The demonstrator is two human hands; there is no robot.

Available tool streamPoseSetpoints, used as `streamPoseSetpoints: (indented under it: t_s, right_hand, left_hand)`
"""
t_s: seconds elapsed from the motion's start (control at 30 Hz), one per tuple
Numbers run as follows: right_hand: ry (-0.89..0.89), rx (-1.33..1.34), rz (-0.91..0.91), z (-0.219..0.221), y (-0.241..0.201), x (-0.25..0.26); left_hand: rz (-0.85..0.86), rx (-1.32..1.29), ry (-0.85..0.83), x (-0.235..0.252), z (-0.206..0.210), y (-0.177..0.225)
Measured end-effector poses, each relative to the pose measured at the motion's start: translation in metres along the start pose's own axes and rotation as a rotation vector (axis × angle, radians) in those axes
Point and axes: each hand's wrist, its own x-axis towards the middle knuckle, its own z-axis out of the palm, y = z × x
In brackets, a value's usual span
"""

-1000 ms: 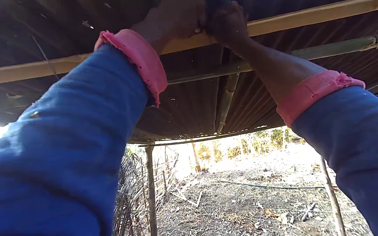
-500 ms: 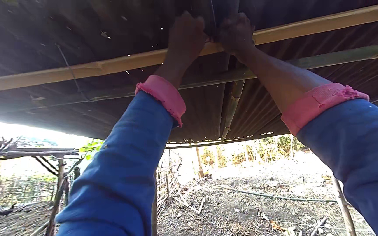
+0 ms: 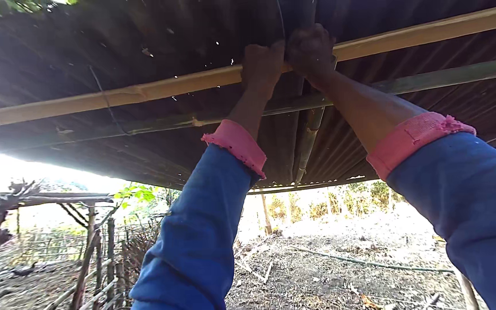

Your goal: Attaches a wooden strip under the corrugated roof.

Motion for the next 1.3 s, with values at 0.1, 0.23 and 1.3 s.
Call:
streamPoseSetpoints:
  t_s: [0.1, 0.23, 1.3]
  right_hand:
    - [-0.008, 0.045, 0.019, -0.004, 0.0, -0.001]
    - [-0.021, 0.034, -0.009, 0.0, 0.003, 0.002]
    - [-0.304, -0.02, -0.131, -0.071, 0.083, -0.015]
  left_hand:
    - [-0.027, -0.163, 0.011, 0.006, 0.005, 0.006]
    - [-0.066, -0.118, 0.059, 0.001, 0.003, 0.018]
    - [0.071, -0.131, -0.082, 0.007, 0.033, 0.015]
